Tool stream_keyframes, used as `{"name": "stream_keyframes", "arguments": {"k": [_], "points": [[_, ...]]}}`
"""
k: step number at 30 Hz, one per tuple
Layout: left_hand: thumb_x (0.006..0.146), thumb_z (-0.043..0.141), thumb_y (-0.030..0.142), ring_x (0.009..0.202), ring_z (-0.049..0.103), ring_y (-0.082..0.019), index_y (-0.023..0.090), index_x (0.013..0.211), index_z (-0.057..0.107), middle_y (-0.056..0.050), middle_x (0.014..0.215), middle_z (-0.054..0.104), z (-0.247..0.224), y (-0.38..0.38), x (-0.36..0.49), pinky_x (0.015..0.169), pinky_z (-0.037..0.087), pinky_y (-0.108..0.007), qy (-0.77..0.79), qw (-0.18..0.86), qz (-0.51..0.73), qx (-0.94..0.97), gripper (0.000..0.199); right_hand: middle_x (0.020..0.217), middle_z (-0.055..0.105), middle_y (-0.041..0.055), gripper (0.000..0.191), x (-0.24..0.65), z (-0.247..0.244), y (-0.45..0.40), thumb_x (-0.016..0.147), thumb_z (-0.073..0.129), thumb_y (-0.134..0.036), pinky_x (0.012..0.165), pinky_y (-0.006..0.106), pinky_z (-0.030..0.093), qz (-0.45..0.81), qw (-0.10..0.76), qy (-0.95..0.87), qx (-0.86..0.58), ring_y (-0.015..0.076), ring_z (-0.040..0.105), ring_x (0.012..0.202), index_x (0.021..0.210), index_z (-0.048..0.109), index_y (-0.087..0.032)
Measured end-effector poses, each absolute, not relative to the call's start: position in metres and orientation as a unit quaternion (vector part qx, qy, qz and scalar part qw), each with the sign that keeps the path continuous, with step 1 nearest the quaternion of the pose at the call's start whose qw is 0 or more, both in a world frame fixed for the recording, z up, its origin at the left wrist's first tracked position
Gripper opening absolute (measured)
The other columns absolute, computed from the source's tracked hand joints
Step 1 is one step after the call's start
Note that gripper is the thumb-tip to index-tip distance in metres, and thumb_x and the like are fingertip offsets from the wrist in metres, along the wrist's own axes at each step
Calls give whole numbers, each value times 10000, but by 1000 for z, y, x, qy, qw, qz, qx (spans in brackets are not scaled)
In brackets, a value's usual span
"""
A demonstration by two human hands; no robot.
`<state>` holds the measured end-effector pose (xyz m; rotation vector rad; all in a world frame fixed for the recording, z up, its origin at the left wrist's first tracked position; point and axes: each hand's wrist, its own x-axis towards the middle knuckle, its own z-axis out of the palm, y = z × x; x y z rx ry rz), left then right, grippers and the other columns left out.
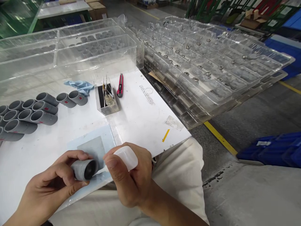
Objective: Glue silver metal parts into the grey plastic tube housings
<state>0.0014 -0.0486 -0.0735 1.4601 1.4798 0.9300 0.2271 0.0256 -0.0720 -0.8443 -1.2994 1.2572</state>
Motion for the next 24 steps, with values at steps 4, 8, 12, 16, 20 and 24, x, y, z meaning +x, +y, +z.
{"name": "stream_keyframes", "arguments": {"k": [4,8,12,16,20,24], "points": [[901,759,128,1148,678,-185,270,721,628,5,1249,668,-72,-48,3,735,574,-180,588,430,372,575,264,624,606,5,350,226,-76,23,997,619,-431,433,268,351,531,531,-547,-370,117,492,494,773,734,-188],[897,759,128,1130,679,-187,267,707,635,-7,1240,663,-72,-49,4,731,580,-182,590,430,378,570,266,631,597,8,360,225,-77,22,999,612,-451,436,281,368,542,517,-544,-379,128,498,495,782,738,-193],[902,754,127,1152,676,-189,270,704,631,0,1243,663,-72,-49,3,737,581,-181,586,426,373,580,273,609,572,-4,348,225,-76,23,995,616,-454,436,282,360,552,514,-539,-376,126,493,493,791,748,-205],[903,752,131,1149,687,-191,269,700,625,7,1242,666,-72,-48,2,721,582,-180,586,423,369,585,277,607,568,-6,345,224,-77,22,990,625,-456,440,278,354,558,514,-532,-376,122,493,497,786,746,-205],[899,752,123,1125,700,-195,264,692,624,3,1230,674,-72,-48,3,720,593,-190,589,418,372,583,281,608,562,-8,338,223,-79,20,978,642,-472,453,285,352,560,512,-523,-388,121,483,491,796,745,-206],[881,771,135,1119,702,-208,265,684,631,-8,1220,684,-71,-48,3,696,591,-195,591,420,377,576,275,596,564,4,382,224,-78,20,981,627,-494,452,294,348,565,510,-510,-401,137,485,503,764,726,-195]]}}
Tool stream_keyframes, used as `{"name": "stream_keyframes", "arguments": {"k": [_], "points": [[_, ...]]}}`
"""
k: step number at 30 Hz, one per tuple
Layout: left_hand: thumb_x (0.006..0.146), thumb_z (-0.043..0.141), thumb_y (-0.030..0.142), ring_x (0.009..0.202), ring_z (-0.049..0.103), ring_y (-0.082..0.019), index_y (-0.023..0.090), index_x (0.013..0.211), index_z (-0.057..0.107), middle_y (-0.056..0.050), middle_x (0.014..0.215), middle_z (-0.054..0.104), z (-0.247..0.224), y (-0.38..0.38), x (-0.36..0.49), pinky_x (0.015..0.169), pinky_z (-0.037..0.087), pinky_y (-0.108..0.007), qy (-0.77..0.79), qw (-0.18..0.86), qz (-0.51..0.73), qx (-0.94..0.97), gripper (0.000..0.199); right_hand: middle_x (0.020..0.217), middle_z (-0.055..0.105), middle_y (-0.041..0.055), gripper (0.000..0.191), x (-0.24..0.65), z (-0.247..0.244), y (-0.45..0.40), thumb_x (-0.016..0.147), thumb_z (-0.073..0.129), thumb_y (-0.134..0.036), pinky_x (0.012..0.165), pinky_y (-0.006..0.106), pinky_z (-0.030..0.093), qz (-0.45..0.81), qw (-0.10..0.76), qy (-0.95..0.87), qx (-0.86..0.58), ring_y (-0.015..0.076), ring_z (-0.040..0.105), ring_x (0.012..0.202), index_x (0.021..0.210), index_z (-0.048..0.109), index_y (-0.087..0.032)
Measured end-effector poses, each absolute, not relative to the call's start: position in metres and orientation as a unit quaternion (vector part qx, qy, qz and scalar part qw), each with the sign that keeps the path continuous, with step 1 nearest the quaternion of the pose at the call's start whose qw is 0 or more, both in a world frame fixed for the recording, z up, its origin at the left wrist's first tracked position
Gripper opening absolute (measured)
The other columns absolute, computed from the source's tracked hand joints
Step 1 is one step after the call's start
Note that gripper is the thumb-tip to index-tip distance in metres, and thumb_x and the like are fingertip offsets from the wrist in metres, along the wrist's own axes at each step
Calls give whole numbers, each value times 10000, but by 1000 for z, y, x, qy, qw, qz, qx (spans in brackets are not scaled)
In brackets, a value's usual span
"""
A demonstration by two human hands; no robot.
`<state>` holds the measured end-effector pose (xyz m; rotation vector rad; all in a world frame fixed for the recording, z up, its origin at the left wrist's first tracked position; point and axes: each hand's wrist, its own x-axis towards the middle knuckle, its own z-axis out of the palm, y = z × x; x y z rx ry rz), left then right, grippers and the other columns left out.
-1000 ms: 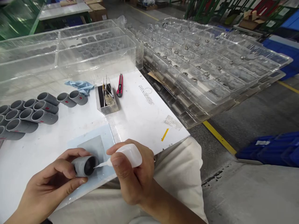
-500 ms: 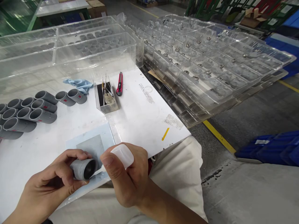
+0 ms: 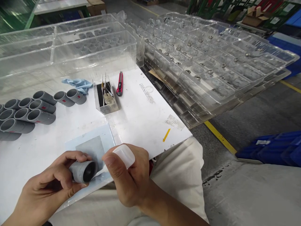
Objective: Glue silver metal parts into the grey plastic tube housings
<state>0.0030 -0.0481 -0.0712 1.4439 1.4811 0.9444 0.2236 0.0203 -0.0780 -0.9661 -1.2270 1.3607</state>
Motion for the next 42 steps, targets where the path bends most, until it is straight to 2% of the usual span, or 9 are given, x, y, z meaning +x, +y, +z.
{"name": "stream_keyframes", "arguments": {"k": [4,9,13,23,31,38,42], "points": [[885,767,133,1132,693,-211,263,687,627,-13,1220,685,-71,-48,4,715,592,-199,594,421,375,573,275,576,543,-1,377,225,-79,20,983,625,-498,453,294,336,575,510,-500,-399,139,474,506,775,730,-201],[885,770,137,1119,696,-213,263,692,630,-19,1229,682,-73,-48,3,677,582,-193,591,424,377,573,270,634,591,18,346,226,-83,19,980,637,-478,466,307,357,574,503,-511,-396,143,480,512,819,755,-196],[890,766,134,1127,689,-201,267,697,629,-8,1226,678,-72,-48,4,701,585,-187,588,427,375,575,271,591,543,-4,330,226,-83,20,974,650,-472,459,294,346,579,502,-511,-390,137,473,504,815,754,-203],[875,772,119,1145,697,-222,264,690,637,-23,1223,690,-73,-49,1,725,600,-206,589,422,377,576,271,577,563,3,414,226,-81,21,970,633,-546,464,297,373,570,491,-510,-418,143,480,502,784,753,-196],[891,761,129,1169,671,-185,273,701,630,11,1227,681,-73,-48,4,754,584,-172,590,428,383,568,272,596,585,9,368,227,-85,19,987,630,-502,475,308,370,554,490,-526,-421,150,497,509,826,762,-198],[883,762,117,1175,664,-198,271,699,639,-5,1225,676,-73,-50,5,738,582,-183,593,436,389,553,269,705,673,33,335,227,-88,17,994,630,-476,499,320,414,541,497,-522,-433,160,532,541,860,772,-204],[885,758,112,1177,662,-196,268,693,637,-2,1227,673,-72,-50,5,738,577,-180,595,432,388,556,276,686,655,21,313,227,-88,17,1004,624,-451,508,318,388,530,507,-524,-433,152,519,546,865,769,-211]]}}
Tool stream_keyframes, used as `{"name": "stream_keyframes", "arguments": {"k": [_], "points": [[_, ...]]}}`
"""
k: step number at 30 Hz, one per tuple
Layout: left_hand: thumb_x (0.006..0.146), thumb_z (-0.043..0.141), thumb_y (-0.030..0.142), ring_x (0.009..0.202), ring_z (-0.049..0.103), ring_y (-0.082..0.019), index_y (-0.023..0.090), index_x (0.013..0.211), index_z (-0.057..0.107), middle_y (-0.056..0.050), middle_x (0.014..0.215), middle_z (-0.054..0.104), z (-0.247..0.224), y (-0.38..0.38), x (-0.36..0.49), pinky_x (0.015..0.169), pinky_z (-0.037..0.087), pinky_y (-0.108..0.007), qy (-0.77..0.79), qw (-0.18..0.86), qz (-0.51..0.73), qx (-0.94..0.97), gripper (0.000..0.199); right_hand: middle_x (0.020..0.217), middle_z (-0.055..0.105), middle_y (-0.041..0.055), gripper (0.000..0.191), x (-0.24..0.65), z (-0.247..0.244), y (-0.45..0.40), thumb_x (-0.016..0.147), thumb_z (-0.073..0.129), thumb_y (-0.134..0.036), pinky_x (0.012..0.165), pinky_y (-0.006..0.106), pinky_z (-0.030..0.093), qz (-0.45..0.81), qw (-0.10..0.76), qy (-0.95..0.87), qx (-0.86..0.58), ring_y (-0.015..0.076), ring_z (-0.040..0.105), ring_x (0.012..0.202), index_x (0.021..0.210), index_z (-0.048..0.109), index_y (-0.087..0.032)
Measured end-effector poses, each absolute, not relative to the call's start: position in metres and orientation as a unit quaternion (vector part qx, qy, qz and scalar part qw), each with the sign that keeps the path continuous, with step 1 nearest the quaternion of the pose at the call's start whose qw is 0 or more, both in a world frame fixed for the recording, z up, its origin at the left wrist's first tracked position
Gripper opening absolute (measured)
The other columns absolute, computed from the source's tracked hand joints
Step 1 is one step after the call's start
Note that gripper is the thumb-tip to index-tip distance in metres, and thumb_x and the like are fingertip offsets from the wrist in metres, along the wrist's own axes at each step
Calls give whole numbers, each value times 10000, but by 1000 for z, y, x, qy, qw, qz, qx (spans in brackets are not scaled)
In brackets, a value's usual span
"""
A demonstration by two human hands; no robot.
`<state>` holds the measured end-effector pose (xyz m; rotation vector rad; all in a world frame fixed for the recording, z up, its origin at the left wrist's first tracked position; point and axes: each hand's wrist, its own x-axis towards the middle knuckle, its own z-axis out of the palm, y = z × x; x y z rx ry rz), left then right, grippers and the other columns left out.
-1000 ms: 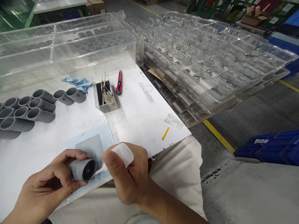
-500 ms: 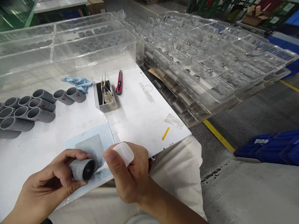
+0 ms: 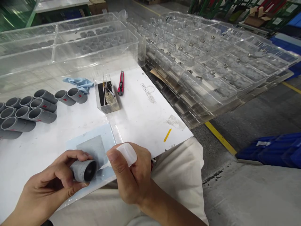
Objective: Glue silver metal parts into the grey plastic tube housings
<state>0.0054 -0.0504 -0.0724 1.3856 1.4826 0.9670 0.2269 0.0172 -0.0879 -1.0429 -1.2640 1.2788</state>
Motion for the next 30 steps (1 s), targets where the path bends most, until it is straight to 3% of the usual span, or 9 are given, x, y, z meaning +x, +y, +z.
{"name": "stream_keyframes", "arguments": {"k": [14,24,30], "points": [[907,719,68,1226,638,-178,276,751,622,23,1272,648,-76,-50,-1,698,560,-157,571,427,368,597,278,707,670,-13,290,221,-89,20,1036,607,-418,539,241,439,508,549,-510,-425,110,534,591,888,770,-228],[840,796,133,1174,636,-164,286,713,638,47,1213,701,-70,-50,11,813,525,-184,610,431,398,532,254,629,617,-8,329,222,-91,19,1041,582,-465,541,275,455,526,570,-467,-425,139,543,579,929,792,-238],[876,783,155,1143,645,-173,331,921,627,22,1228,724,-74,-51,4,823,562,-199,578,461,403,540,239,674,670,7,330,223,-94,18,1051,568,-463,559,298,450,528,583,-452,-421,151,556,602,934,798,-258]]}}
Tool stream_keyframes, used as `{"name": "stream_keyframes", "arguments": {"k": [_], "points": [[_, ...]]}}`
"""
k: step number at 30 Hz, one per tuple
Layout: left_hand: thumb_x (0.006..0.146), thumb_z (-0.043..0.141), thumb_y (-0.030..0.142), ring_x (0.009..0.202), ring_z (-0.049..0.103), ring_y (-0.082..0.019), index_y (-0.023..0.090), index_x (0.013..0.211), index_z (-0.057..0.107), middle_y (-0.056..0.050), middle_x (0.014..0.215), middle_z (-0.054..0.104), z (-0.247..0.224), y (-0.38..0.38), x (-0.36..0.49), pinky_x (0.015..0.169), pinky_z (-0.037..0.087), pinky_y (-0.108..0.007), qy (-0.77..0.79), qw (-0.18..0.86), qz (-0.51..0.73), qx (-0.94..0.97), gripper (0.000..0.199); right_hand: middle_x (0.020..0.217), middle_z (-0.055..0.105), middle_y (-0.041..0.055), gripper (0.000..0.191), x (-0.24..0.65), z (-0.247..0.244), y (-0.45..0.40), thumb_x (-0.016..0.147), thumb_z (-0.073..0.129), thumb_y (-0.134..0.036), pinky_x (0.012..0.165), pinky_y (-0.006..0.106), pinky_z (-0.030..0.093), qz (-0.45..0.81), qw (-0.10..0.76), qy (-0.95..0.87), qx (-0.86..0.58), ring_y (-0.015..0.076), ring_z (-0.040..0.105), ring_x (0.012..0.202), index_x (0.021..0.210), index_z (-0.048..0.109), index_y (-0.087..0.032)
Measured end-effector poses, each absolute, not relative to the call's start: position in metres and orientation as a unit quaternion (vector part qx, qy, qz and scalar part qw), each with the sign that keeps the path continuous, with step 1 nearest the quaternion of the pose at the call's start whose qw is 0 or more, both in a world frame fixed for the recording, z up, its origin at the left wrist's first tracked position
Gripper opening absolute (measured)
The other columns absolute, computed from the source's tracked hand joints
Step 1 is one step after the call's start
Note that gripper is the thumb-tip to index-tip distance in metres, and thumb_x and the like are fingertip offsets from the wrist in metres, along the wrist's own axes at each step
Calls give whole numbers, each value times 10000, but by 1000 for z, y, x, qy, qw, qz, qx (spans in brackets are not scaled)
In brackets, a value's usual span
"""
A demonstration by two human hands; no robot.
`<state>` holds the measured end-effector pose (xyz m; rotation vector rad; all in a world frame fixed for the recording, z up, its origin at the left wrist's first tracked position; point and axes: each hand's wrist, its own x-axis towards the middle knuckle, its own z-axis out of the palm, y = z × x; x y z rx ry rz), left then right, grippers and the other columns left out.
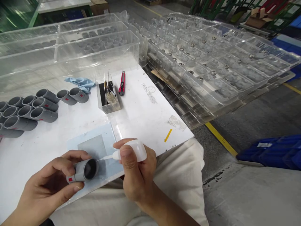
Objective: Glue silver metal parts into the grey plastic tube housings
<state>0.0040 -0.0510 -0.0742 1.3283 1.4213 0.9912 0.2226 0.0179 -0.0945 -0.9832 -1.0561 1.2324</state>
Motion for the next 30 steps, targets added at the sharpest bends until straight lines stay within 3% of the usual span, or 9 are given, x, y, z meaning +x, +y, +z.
{"name": "stream_keyframes", "arguments": {"k": [9,18,25,30], "points": [[932,747,228,1100,656,-187,351,1039,594,-7,1184,731,-76,-50,-1,791,587,-209,561,481,390,549,224,778,704,-3,312,220,-92,19,1037,590,-490,528,281,411,545,566,-459,-414,128,534,604,941,800,-279],[911,777,260,1084,667,-183,338,1001,629,-5,1153,757,-73,-51,4,809,576,-208,568,480,413,526,190,613,584,-40,307,221,-88,23,1036,601,-473,561,244,462,528,552,-492,-417,109,526,560,937,790,-252],[901,781,211,1050,681,-192,323,991,644,-22,1135,763,-73,-50,4,768,586,-213,564,484,420,521,199,797,731,-3,297,223,-90,20,1032,610,-451,568,259,463,538,552,-484,-413,115,550,599,922,792,-244],[919,763,202,1069,669,-183,330,1015,626,-17,1163,747,-75,-48,1,800,584,-215,558,486,412,532,211,778,724,0,286,225,-91,20,1028,620,-445,557,271,458,551,550,-477,-409,121,537,581,920,796,-248]]}}
